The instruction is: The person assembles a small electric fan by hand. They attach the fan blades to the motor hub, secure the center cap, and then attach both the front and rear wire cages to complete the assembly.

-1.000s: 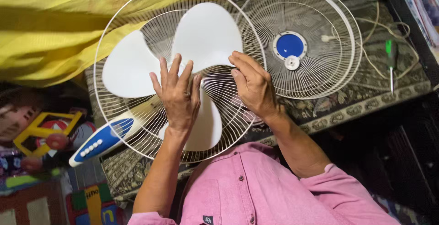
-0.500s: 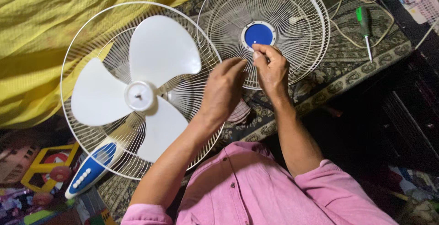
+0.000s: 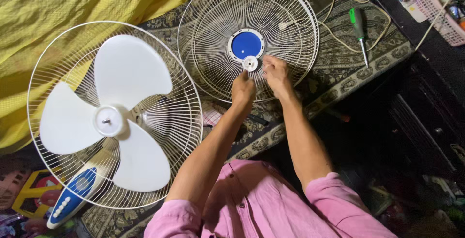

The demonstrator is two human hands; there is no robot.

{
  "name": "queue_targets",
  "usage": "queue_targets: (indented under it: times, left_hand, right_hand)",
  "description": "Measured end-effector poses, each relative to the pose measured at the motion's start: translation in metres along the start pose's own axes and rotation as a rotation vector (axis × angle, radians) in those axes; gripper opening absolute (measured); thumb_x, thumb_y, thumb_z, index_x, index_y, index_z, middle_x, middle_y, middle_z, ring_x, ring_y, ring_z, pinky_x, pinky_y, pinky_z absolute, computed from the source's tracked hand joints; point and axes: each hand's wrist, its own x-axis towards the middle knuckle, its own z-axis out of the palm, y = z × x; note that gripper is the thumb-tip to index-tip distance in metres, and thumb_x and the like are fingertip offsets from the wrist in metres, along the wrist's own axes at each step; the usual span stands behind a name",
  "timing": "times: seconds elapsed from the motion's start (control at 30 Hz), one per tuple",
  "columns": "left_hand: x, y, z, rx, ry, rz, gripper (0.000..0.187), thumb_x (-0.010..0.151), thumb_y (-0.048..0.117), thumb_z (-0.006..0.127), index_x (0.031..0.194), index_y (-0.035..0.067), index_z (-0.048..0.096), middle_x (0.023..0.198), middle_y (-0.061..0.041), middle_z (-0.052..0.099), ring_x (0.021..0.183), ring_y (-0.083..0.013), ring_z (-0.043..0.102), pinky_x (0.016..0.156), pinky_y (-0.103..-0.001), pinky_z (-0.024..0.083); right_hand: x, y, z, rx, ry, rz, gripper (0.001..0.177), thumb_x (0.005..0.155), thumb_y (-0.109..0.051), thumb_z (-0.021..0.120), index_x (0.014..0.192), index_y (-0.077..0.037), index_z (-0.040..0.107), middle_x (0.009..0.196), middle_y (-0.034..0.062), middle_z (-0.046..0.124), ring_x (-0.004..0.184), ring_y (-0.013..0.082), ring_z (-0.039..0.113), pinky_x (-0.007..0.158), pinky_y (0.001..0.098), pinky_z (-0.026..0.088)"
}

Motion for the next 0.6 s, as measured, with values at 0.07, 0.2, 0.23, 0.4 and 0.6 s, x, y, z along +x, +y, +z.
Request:
queue_targets:
  times: [0.07, 0.2, 0.23, 0.4, 0.6]
  left_hand:
    - [0.018, -0.011, 0.003, -0.021, 0.087, -0.01, 0.06, 0.089, 0.001, 0.046, 0.149, 0.001, 0.046, 0.088, -0.015, 0.072, 0.051, -0.0127, 0.051, 0.042, -0.031, 0.04]
    - [0.045, -0.028, 0.01, -0.202, 0.11, 0.048, 0.06, 0.092, -0.001, 0.047, 0.151, -0.001, 0.044, 0.093, -0.017, 0.069, 0.053, -0.011, 0.052, 0.043, -0.028, 0.04]
    - [0.051, -0.028, 0.011, -0.205, 0.121, 0.04, 0.06, 0.092, -0.001, 0.047, 0.151, -0.001, 0.043, 0.095, -0.017, 0.069, 0.053, -0.0109, 0.052, 0.043, -0.028, 0.04]
    - [0.073, -0.032, 0.006, -0.143, 0.17, -0.033, 0.061, 0.092, -0.002, 0.047, 0.152, 0.0, 0.039, 0.104, -0.015, 0.069, 0.056, -0.0103, 0.053, 0.043, -0.027, 0.041]
    - [0.089, -0.051, 0.005, -0.226, 0.065, 0.087, 0.061, 0.094, -0.002, 0.05, 0.153, -0.003, 0.036, 0.11, -0.015, 0.07, 0.056, -0.0101, 0.05, 0.043, -0.026, 0.041]
  right_hand:
    - [0.001, -0.008, 0.002, -0.027, -0.014, 0.029, 0.039, 0.1, -0.009, 0.052, 0.139, -0.005, 0.059, 0.133, 0.0124, 0.065, 0.106, 0.021, 0.07, 0.086, 0.0312, 0.063]
    - [0.009, -0.015, 0.009, -0.087, -0.054, 0.091, 0.043, 0.098, -0.008, 0.053, 0.14, -0.008, 0.057, 0.132, 0.0116, 0.067, 0.103, 0.0213, 0.07, 0.083, 0.0314, 0.06]
    - [0.013, -0.014, 0.011, -0.118, -0.048, 0.015, 0.042, 0.098, -0.007, 0.054, 0.139, -0.006, 0.06, 0.13, 0.0131, 0.07, 0.104, 0.0204, 0.071, 0.084, 0.0312, 0.059]
    - [0.018, -0.017, 0.016, -0.212, -0.023, -0.112, 0.041, 0.096, -0.004, 0.058, 0.137, -0.004, 0.063, 0.134, 0.0161, 0.068, 0.111, 0.0175, 0.067, 0.092, 0.0299, 0.056]
    - [0.02, -0.022, 0.016, -0.131, -0.117, 0.106, 0.041, 0.097, -0.007, 0.052, 0.138, -0.006, 0.06, 0.133, 0.0117, 0.067, 0.104, 0.0191, 0.07, 0.082, 0.0294, 0.059]
